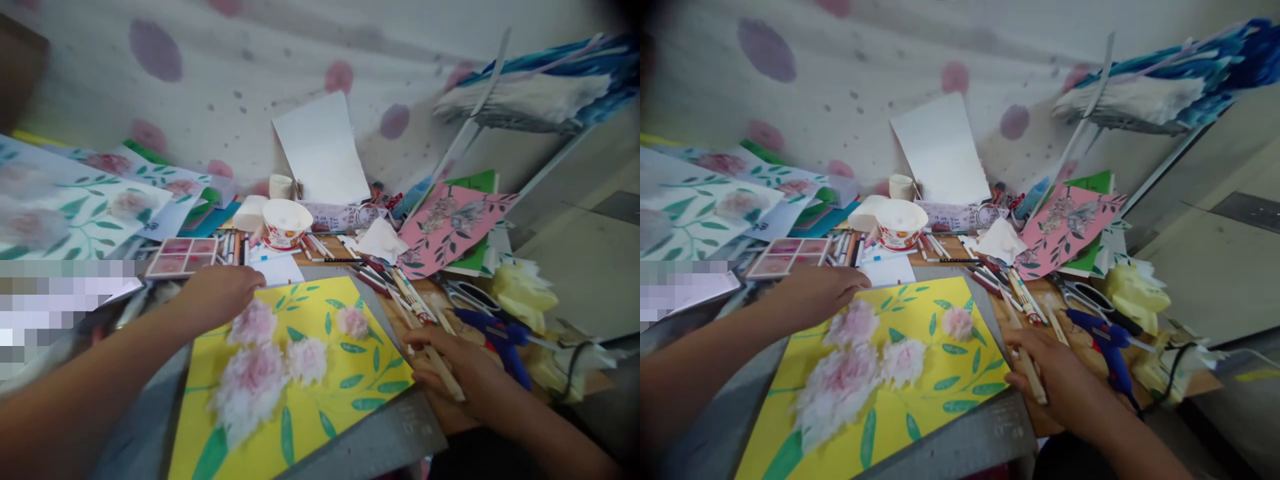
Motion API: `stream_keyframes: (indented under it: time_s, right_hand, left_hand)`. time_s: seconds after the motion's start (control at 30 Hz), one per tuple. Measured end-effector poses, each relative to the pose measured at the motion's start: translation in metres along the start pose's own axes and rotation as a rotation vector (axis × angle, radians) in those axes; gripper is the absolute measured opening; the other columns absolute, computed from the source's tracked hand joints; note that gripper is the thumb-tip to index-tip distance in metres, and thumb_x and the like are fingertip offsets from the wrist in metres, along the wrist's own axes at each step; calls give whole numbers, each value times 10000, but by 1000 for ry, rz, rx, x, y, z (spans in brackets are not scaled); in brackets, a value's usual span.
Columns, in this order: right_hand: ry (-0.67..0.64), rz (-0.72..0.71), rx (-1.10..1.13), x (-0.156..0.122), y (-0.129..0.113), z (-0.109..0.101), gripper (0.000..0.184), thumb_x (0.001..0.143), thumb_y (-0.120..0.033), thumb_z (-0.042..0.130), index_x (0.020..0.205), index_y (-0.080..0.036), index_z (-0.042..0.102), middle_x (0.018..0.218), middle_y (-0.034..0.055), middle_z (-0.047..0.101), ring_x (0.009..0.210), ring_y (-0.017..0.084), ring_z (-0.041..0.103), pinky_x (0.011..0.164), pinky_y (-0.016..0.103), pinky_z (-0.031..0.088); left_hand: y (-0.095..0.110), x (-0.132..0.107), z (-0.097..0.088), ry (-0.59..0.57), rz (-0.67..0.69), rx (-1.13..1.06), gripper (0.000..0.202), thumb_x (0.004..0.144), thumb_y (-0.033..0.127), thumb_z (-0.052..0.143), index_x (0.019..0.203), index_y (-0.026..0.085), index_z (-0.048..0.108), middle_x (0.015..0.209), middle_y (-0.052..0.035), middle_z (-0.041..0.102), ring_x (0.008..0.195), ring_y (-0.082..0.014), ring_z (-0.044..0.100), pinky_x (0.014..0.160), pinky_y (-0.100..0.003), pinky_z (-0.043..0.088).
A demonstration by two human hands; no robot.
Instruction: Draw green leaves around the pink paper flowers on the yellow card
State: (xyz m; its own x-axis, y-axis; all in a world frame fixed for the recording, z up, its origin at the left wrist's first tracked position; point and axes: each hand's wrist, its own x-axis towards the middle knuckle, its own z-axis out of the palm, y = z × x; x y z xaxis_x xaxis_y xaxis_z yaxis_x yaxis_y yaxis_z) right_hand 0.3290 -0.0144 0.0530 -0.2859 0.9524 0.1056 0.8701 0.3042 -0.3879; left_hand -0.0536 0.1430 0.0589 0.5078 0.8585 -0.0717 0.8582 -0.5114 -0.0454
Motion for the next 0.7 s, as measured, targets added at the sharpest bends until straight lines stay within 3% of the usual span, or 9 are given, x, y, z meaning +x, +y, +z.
stream_keyframes:
  time_s: [0.1, 0.27, 0.37, 0.53, 0.6, 0.7]
  right_hand:
    - [-117, 29, -21, -9, -11, 0, 390, 823, -212, 697, 1192, -273, 585, 1165, 81, 716, 1047, 269, 690, 874, 381, 549]
    - [-128, 64, -1, -10, -13, 9, 409, 825, -203, 659, 1219, -249, 560, 1267, 124, 674, 1107, 286, 685, 893, 405, 562]
    - [-56, 46, 53, -8, -9, 16, 315, 877, -238, 591, 1188, -256, 550, 1183, 121, 715, 1029, 279, 718, 779, 373, 599]
    - [132, 16, 69, 0, -1, 20, 171, 891, -256, 549, 1050, -297, 597, 874, 51, 741, 711, 240, 730, 577, 332, 584]
    - [172, 9, 40, 5, 4, 20, 168, 872, -240, 562, 1029, -289, 600, 862, 52, 734, 652, 228, 710, 552, 329, 569]
    - [215, -11, -1, 12, 14, 21, 206, 859, -216, 564, 1056, -263, 596, 933, 82, 733, 740, 244, 718, 628, 354, 576]
  left_hand:
    - [0, 2, 3, 18, 21, 10, 355, 935, 168, 430, 1163, 232, 695, 1199, -81, 715, 1069, -326, 674, 845, -485, 544]
    - [0, 1, 1, 30, 33, 33, 407, 894, 190, 378, 1108, 249, 719, 1161, -70, 738, 1026, -355, 691, 765, -455, 538]
    - [0, 1, 1, 30, 24, 39, 387, 912, 192, 383, 1111, 250, 710, 1181, -64, 729, 1036, -338, 686, 770, -440, 530]
    - [3, -1, 0, 14, 11, 35, 281, 953, 170, 469, 1124, 215, 687, 1174, -69, 712, 1040, -286, 667, 833, -451, 527]
    - [7, -3, -3, 23, 20, 22, 248, 976, 171, 490, 1144, 200, 671, 1182, -63, 696, 1048, -259, 653, 863, -456, 524]
    - [12, -6, -6, 38, 43, -1, 222, 1003, 188, 486, 1131, 182, 667, 1159, -55, 686, 1023, -239, 647, 870, -444, 519]
